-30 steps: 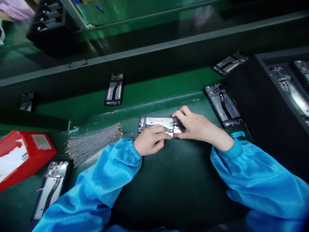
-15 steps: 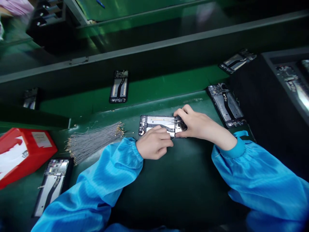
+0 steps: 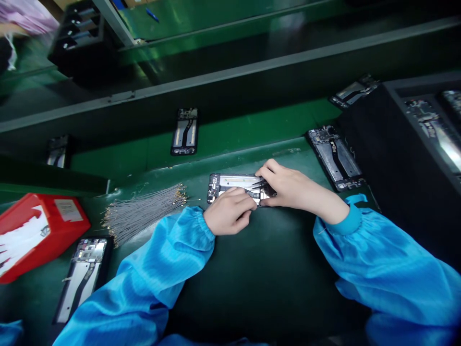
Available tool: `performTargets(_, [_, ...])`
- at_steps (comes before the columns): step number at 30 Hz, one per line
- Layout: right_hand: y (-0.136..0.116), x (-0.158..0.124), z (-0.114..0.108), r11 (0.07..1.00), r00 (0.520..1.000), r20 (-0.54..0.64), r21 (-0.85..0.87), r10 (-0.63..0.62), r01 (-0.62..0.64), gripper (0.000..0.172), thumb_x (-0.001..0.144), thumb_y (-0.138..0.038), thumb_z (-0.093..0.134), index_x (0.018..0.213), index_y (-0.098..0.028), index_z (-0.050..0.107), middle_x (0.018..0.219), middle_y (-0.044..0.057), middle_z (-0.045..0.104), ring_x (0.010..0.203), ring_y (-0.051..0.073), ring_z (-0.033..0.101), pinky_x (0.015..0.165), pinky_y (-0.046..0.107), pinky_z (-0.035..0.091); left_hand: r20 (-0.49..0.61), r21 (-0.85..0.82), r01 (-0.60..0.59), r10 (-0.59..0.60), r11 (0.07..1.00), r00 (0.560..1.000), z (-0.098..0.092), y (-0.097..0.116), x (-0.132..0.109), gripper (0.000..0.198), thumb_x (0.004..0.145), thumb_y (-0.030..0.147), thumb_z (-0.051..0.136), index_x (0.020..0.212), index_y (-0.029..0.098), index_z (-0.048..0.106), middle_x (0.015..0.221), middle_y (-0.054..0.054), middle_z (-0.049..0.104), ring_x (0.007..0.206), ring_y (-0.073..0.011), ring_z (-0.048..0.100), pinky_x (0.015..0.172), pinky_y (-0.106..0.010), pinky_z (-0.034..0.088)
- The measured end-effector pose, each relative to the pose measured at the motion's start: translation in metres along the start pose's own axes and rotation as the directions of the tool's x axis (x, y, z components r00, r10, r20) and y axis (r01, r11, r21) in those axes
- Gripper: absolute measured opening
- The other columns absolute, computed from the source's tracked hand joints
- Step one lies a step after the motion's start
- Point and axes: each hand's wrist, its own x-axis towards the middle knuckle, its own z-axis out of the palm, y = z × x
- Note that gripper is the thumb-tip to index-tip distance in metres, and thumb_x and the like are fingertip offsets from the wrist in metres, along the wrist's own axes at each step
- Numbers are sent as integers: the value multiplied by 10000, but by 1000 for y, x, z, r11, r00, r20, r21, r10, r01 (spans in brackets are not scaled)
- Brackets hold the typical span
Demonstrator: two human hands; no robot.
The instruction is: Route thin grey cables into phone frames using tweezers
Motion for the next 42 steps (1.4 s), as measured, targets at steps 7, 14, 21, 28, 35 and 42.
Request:
performTargets(7, [-3,3,2,997,999,-17,-53,-50,49,472,677,-380,663,1038,-170,441,973,57,454,832,201,521,605,279,411,-98,-39,179,-182,983,978,3,0,2,92,780,114,404,773,166,480,662,-5,495,675,-143,430,639,-251,380])
performTargets(14, [-4,6,1,997,999,-19,-55,-51,50,469,661,-379,673,1012,-165,449,963,59,469,814,204,527,573,274,379,-97,-12,210,-210,978,973,5,0,4,121,791,112,397,756,169,498,664,-8,496,685,-147,443,665,-258,391])
performTargets(21, [-5,8,1,997,999,2,-70,-42,42,431,658,-390,664,957,-175,439,960,53,461,770,182,524,515,248,325,-77,43,186,-182,982,980,7,-3,3,161,820,147,400,781,159,555,732,-37,537,724,-158,460,698,-275,409])
performTargets(28, [-8,10,0,994,999,6,-93,-48,48,400,658,-395,649,908,-183,419,938,48,452,735,167,508,477,242,277,-85,51,180,-175,982,981,7,-2,3,167,819,145,400,782,162,562,726,-34,531,712,-155,458,687,-271,409])
performTargets(35, [-9,9,2,993,999,16,-108,-39,40,338,681,-362,596,904,-185,414,931,55,448,756,186,511,508,258,305,-81,7,150,-149,989,986,3,-3,2,162,797,128,394,761,161,548,697,-27,523,694,-150,446,678,-266,400])
performTargets(42, [-9,7,4,996,1000,12,-83,-13,14,349,658,-334,602,908,-183,411,943,60,436,801,200,502,572,275,357,-23,-86,30,-33,996,999,-2,-6,1,169,746,96,386,738,168,538,642,-11,516,656,-138,438,664,-252,387])
